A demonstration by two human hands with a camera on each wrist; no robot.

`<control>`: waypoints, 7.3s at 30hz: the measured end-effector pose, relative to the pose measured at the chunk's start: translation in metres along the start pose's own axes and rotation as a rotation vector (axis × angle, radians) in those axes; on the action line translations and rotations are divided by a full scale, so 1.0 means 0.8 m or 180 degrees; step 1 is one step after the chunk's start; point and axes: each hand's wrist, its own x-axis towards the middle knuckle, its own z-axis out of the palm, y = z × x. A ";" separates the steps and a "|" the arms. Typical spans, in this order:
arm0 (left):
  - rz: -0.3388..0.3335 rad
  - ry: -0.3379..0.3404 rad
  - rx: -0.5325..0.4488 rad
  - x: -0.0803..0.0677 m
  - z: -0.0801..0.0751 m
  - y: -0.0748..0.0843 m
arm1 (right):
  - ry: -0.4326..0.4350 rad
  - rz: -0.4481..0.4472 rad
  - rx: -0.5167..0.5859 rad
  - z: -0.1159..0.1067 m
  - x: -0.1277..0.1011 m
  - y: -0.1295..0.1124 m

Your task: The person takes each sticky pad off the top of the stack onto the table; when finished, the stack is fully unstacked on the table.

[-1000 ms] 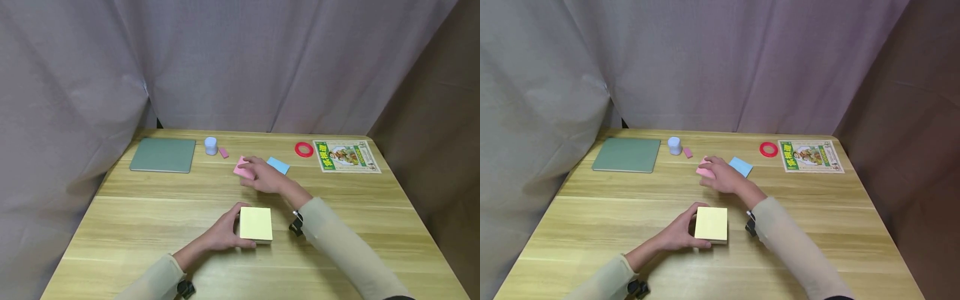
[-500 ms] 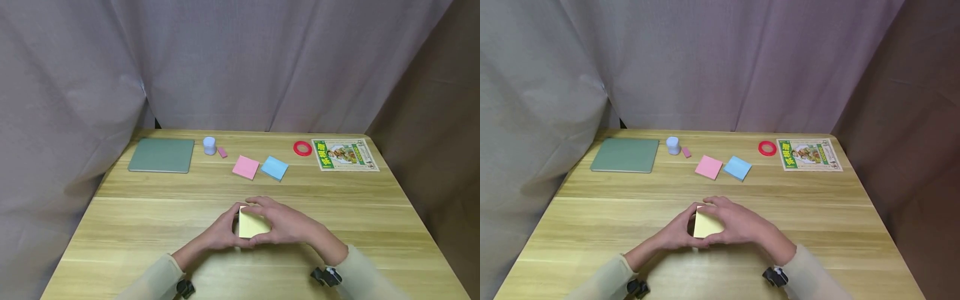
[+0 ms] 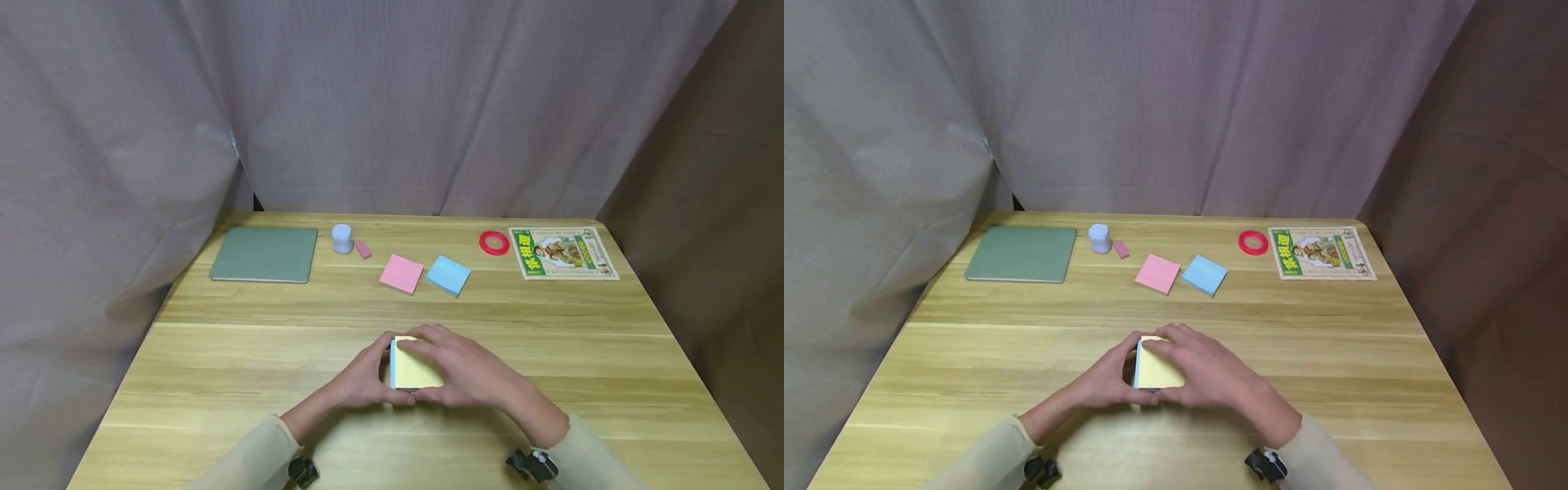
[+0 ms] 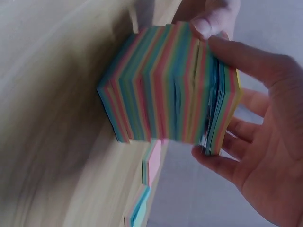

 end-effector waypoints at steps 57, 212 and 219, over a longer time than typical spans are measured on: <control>-0.0024 -0.0138 0.0036 0.004 -0.001 -0.019 | -0.0095 0.0038 0.0515 0.005 -0.007 0.024; 0.0084 -0.0050 0.0836 0.001 -0.001 -0.025 | 0.0150 -0.0101 0.0257 0.048 -0.009 0.018; 0.0013 -0.0033 0.0893 0.001 0.000 -0.024 | 0.0147 -0.0018 0.0204 0.044 -0.008 0.015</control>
